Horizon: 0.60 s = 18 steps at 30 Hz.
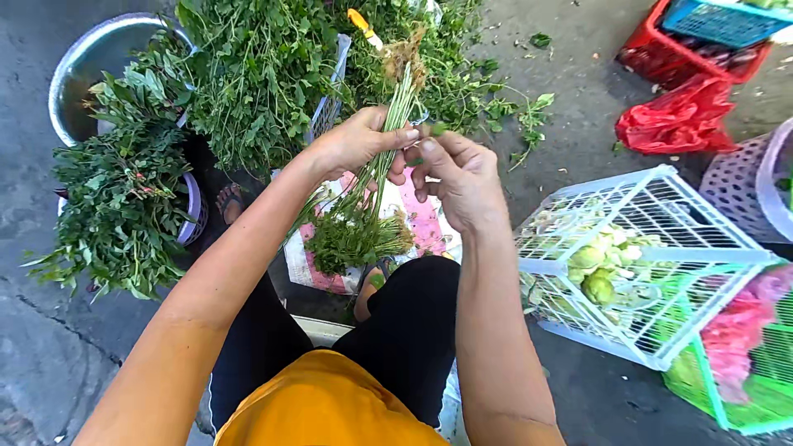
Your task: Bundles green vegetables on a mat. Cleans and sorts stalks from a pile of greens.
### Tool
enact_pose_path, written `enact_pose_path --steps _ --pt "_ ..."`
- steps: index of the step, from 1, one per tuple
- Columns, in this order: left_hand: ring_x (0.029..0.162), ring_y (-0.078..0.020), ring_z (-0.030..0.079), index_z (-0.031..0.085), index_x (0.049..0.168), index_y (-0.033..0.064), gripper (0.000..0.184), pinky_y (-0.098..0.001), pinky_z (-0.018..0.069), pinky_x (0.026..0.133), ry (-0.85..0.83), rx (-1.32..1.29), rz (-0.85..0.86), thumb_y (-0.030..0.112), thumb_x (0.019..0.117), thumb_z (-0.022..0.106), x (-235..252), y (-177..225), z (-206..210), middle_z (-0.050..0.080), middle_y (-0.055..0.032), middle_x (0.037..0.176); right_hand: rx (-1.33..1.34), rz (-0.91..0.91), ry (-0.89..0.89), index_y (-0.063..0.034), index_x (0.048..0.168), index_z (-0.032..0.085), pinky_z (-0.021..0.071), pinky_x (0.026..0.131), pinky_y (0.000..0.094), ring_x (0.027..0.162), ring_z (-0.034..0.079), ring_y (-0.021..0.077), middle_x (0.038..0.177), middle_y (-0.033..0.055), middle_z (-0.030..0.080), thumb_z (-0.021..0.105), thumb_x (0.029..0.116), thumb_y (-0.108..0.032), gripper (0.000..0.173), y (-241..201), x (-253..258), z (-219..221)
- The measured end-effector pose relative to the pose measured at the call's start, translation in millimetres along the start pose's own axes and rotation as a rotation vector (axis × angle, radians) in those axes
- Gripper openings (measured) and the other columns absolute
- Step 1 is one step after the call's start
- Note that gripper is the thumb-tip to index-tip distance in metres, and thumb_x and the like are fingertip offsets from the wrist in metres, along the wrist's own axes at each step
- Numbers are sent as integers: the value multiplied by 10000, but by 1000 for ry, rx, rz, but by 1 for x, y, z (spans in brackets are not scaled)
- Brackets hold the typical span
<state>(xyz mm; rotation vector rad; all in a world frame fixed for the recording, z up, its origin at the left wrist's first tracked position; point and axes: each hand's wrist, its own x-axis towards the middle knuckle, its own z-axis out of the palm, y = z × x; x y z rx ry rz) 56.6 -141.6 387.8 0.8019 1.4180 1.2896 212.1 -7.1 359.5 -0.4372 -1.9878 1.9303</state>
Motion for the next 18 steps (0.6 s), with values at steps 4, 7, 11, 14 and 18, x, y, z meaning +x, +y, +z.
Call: enact_pose_path --steps 4,7,11,14,18 --pt "621 -161 697 556 1117 34 180 -268 572 490 30 87 4 205 1090 506 -3 0 -2 668 -75 750 -493 -153 43 -92 991 735 394 523 191 546 464 -6 710 -65 596 619 1037 -286 231 2 3 5" --pt "631 -155 701 567 1103 33 160 -272 583 528 -58 167 -3 184 1083 519 -8 -3 -10 659 -58 715 -893 -233 81 -41 1077 712 519 667 457 698 629 239 847 134 672 548 1075 -293 301 -15 -1 -3" --pt "654 -165 706 557 1247 35 259 -290 581 534 -77 411 -111 236 1091 507 -12 -3 -13 680 -76 772 -1122 -198 214 -3 1193 702 515 852 631 939 699 424 1054 256 716 485 1089 -324 401 -37 8 -46" --pt "658 -162 716 559 1215 38 259 -299 592 554 -40 542 -173 260 1095 498 -12 -7 -16 698 -82 800 -1228 -207 373 -55 1172 673 497 764 618 870 668 414 996 228 685 456 1099 -392 407 -44 -16 -93" --pt "696 -170 727 559 1223 45 271 -298 592 560 65 266 -203 275 1099 485 -10 -17 -24 722 -84 834 -1089 -32 388 7 1136 668 481 710 570 751 596 333 912 231 643 482 1076 -422 471 -25 -50 -145"
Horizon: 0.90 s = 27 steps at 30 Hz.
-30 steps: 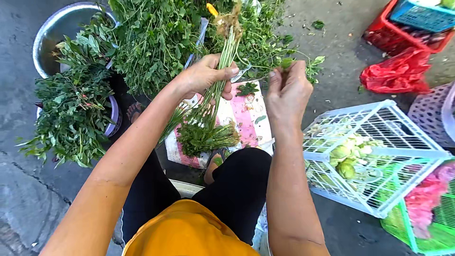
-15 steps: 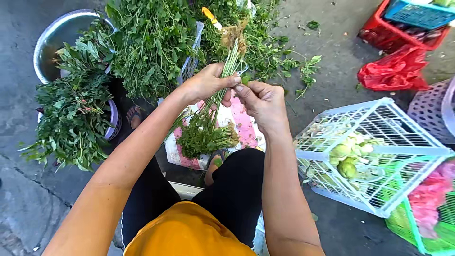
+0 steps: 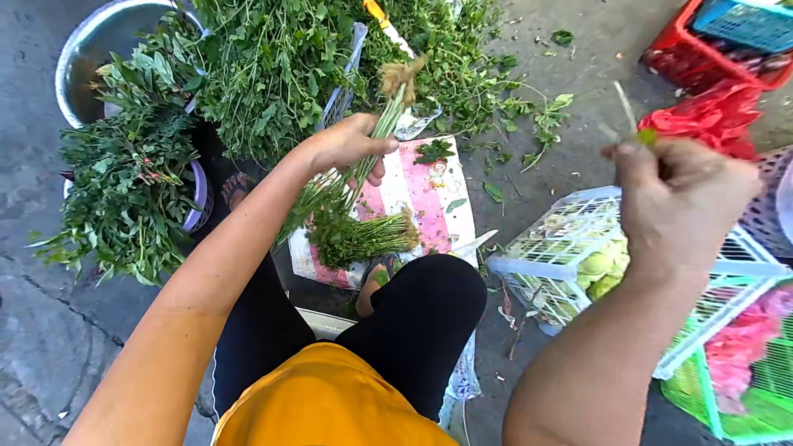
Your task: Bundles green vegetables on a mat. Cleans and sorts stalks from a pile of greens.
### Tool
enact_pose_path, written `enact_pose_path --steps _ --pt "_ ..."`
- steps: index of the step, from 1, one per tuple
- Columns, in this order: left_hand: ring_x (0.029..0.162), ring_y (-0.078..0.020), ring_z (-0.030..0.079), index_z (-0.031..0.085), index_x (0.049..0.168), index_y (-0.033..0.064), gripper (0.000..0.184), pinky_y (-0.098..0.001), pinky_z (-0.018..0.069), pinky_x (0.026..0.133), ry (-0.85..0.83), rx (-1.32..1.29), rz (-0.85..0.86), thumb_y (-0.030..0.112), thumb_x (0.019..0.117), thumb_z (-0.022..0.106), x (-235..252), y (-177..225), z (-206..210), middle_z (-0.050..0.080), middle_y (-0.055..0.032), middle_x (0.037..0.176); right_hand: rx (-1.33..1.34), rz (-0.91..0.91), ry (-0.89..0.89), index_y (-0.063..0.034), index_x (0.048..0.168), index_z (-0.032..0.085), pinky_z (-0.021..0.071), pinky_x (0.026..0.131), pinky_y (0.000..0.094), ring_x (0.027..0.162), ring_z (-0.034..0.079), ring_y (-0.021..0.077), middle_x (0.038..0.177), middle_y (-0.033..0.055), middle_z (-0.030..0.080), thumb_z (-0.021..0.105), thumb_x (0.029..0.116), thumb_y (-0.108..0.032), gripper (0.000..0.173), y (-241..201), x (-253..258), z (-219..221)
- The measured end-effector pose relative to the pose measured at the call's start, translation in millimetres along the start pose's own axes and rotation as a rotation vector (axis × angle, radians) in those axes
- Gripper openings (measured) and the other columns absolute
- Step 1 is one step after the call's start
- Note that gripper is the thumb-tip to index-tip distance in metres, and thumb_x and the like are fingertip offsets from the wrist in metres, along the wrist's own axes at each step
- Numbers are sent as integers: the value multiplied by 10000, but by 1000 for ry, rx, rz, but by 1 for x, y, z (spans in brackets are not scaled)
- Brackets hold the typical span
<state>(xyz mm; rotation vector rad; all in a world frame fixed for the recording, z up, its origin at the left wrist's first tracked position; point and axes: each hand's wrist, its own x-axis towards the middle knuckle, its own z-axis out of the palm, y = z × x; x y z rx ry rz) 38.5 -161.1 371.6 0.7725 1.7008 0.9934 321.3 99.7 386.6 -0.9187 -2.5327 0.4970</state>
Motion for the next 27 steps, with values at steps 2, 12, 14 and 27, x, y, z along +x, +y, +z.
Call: enact_pose_path --steps 2,12,14,27 --pt "757 -196 755 552 1254 70 287 -307 602 565 52 -201 -4 298 1107 459 -1 0 -4 761 -95 939 78 104 -237 35 1158 662 493 708 502 743 584 259 915 203 646 492 1066 -417 492 31 -28 14" --pt "903 -287 767 528 1276 99 380 -394 637 653 167 -634 15 372 1134 306 -4 19 -14 749 -121 1150 -291 508 -467 -19 1376 616 289 987 849 1416 303 609 1532 346 397 814 860 -198 580 92 -115 90" --pt "893 -290 767 513 1294 100 381 -397 636 648 169 -674 25 371 1135 298 -4 24 -11 745 -126 1161 -206 427 -362 7 1482 497 328 1029 790 1386 355 608 1512 376 394 771 884 -225 697 78 -99 83" --pt "922 -314 764 500 1311 96 385 -414 638 649 231 -766 55 376 1133 303 -18 38 -15 735 -143 1189 951 -215 -333 -87 1203 601 634 647 269 766 706 118 1066 27 682 666 950 -18 270 -128 -36 94"
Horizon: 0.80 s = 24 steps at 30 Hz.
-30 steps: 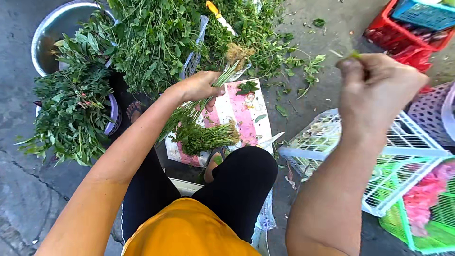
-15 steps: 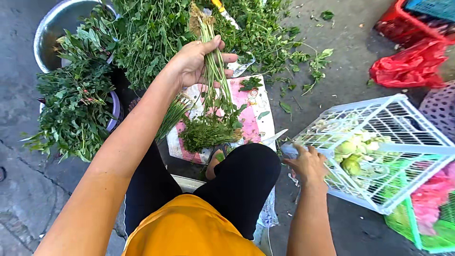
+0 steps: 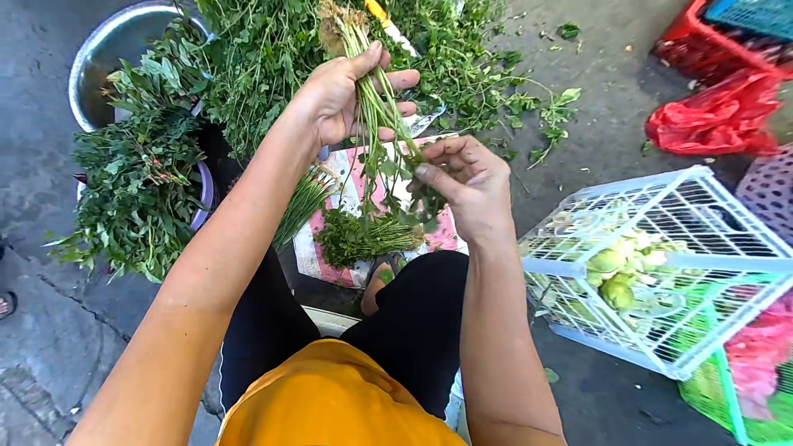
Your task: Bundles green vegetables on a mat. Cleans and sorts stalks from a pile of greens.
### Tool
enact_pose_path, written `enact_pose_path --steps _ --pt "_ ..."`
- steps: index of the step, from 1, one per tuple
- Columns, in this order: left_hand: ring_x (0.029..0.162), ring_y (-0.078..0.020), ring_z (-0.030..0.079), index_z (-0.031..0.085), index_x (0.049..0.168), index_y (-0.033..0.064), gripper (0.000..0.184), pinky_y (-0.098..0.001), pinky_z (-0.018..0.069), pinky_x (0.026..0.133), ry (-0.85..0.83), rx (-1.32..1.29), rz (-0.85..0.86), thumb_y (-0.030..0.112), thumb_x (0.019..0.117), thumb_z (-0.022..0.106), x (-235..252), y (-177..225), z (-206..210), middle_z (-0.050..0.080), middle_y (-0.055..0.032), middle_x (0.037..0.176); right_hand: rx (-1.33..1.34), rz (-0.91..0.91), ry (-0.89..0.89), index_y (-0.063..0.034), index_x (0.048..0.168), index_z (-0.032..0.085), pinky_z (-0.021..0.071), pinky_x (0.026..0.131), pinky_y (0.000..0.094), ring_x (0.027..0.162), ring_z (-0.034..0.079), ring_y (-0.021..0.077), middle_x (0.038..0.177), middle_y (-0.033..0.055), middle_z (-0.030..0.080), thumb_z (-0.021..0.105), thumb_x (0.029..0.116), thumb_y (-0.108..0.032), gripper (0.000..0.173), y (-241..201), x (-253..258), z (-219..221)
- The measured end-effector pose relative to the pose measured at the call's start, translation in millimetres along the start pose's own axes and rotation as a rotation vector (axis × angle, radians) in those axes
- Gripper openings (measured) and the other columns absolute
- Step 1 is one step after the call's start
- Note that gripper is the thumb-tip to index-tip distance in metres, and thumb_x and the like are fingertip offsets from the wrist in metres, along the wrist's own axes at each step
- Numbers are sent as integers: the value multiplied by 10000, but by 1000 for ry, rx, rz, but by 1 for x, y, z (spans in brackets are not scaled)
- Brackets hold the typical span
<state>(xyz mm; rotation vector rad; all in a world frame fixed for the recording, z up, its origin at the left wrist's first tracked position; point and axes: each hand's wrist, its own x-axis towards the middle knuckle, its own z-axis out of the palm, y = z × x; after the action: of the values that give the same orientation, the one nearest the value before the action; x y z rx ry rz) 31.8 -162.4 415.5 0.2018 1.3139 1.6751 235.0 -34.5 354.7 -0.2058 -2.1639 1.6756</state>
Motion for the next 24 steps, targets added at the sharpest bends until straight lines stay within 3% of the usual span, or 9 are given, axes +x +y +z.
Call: enact_pose_path --steps 5,7,8,10,13,16,20,22,24 --pt "934 -314 760 508 1278 88 367 -415 632 652 73 -77 0 371 1128 328 -2 0 -7 733 -153 1184 -395 4 257 -101 1245 645 582 818 309 970 675 121 1172 39 674 608 1023 -150 231 -4 0 -6" --pt "921 -313 761 491 1304 84 365 -421 635 652 105 -128 5 363 1129 333 1 -3 -6 731 -156 1182 -629 -129 392 -64 1260 659 505 965 415 1196 592 263 1286 131 637 593 1026 -163 263 -11 -3 5" --pt "904 -315 763 480 1322 83 371 -420 635 644 117 -145 10 363 1130 329 4 -3 -4 732 -158 1175 -696 -238 430 -24 1226 667 495 955 437 1205 580 316 1276 175 636 593 1022 -153 252 -14 -3 13" --pt "868 -324 766 487 1325 72 382 -425 638 631 155 -184 18 363 1129 336 7 -5 1 738 -170 1154 -741 -318 393 6 1206 657 572 833 403 1089 647 299 1189 195 656 619 1023 -214 288 -22 -5 33" --pt "858 -320 766 496 1322 69 392 -429 640 641 178 -187 31 368 1131 328 7 -7 9 738 -168 1150 -655 -271 264 -30 1240 631 577 681 360 893 678 227 1116 156 653 718 974 -215 335 -16 -6 61" --pt "871 -299 763 504 1344 102 409 -409 628 644 169 -15 56 386 1135 296 2 -4 12 745 -131 1157 -303 -99 166 -52 1196 659 618 669 266 785 715 110 1030 62 718 654 1005 -113 200 -9 4 50" --pt "843 -295 763 484 1343 94 385 -410 628 628 176 86 73 370 1136 312 -5 -2 7 751 -129 1125 226 197 146 -56 1141 673 615 615 256 707 705 94 919 7 738 611 1014 -84 144 -10 22 26" --pt "842 -298 763 491 1319 89 375 -406 627 617 167 96 68 365 1137 314 -4 -4 8 750 -127 1123 270 242 170 -34 1123 674 604 546 248 642 704 110 893 35 753 596 1026 -81 133 -11 26 19" --pt "832 -292 763 498 1290 88 361 -392 623 609 172 105 62 362 1137 320 -2 -7 11 754 -125 1107 214 237 183 -38 1138 683 624 583 277 669 722 131 900 36 760 595 1030 -98 151 -8 26 11"
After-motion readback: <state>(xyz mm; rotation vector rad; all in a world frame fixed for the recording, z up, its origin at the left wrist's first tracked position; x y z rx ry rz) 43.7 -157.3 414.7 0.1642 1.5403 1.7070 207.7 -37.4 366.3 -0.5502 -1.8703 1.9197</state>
